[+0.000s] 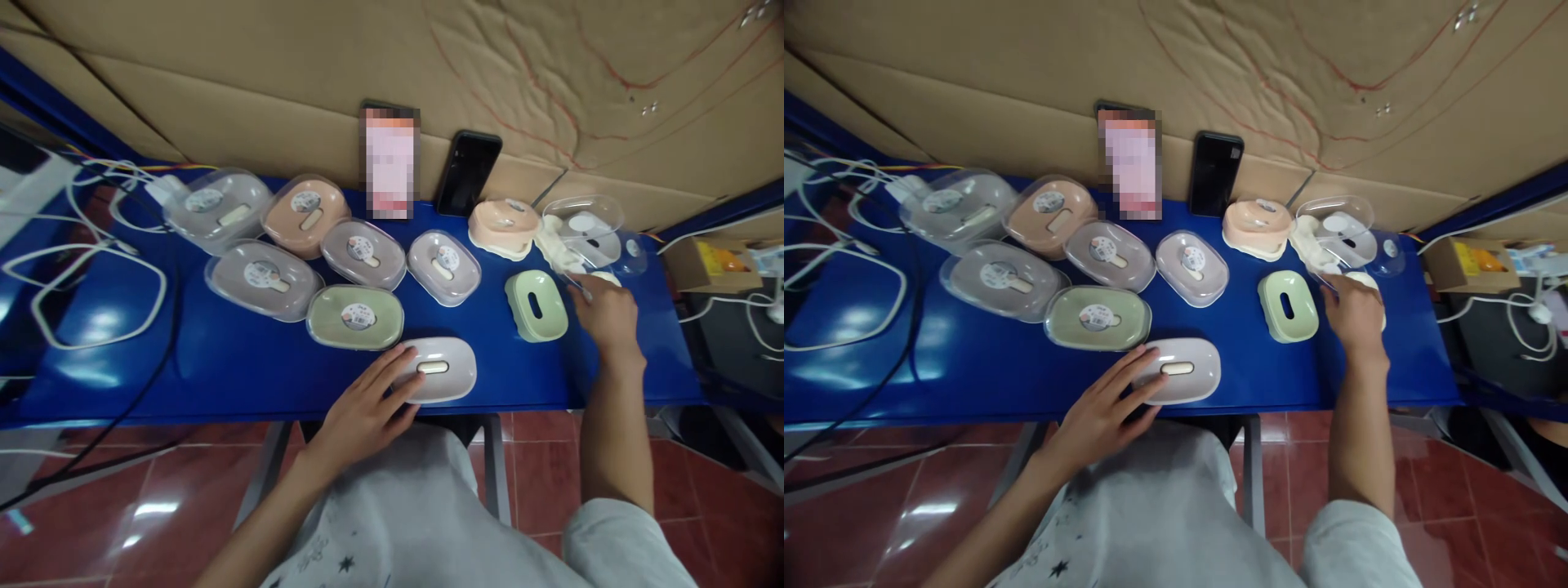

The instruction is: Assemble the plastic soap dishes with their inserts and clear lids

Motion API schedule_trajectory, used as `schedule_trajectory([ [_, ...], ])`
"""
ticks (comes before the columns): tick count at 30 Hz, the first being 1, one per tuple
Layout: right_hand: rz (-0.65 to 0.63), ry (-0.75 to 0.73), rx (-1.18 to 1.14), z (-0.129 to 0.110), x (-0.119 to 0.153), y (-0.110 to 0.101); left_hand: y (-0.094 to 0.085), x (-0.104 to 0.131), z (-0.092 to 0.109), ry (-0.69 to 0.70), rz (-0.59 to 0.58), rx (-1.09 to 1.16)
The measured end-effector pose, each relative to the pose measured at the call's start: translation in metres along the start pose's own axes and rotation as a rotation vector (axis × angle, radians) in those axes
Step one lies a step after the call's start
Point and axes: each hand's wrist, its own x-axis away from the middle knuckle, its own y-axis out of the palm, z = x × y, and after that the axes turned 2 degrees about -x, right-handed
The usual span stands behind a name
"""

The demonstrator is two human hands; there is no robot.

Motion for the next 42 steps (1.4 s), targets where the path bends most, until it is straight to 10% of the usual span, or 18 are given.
schedule_trajectory([
  [6, 0.568, 0.114, -0.317, -0.087, 0.089, -0.031, -0.001, 0.002, -0.003, -0.018, 0.013, 0.018],
  [12, -0.285, -0.089, -0.632, -0.173, 0.103, -0.024, 0.003, 0.008, -0.006, -0.019, 0.039, 0.04],
  [15, -0.294, -0.185, -0.676, -0.196, 0.09, 0.0, 0.003, 0.006, -0.007, 0.009, 0.012, 0.055],
  [20, -0.136, -0.284, -0.676, -0.195, 0.099, 0.01, 0.003, 0.006, -0.007, 0.007, -0.01, 0.078],
  [25, -0.304, -0.602, -0.5, -0.173, 0.122, 0.005, 0.004, 0.007, -0.007, -0.08, -0.015, 0.15],
  [42, -0.16, -0.694, -0.302, -0.179, 0.139, 0.034, 0.008, 0.011, -0.009, -0.165, 0.011, 0.204],
])
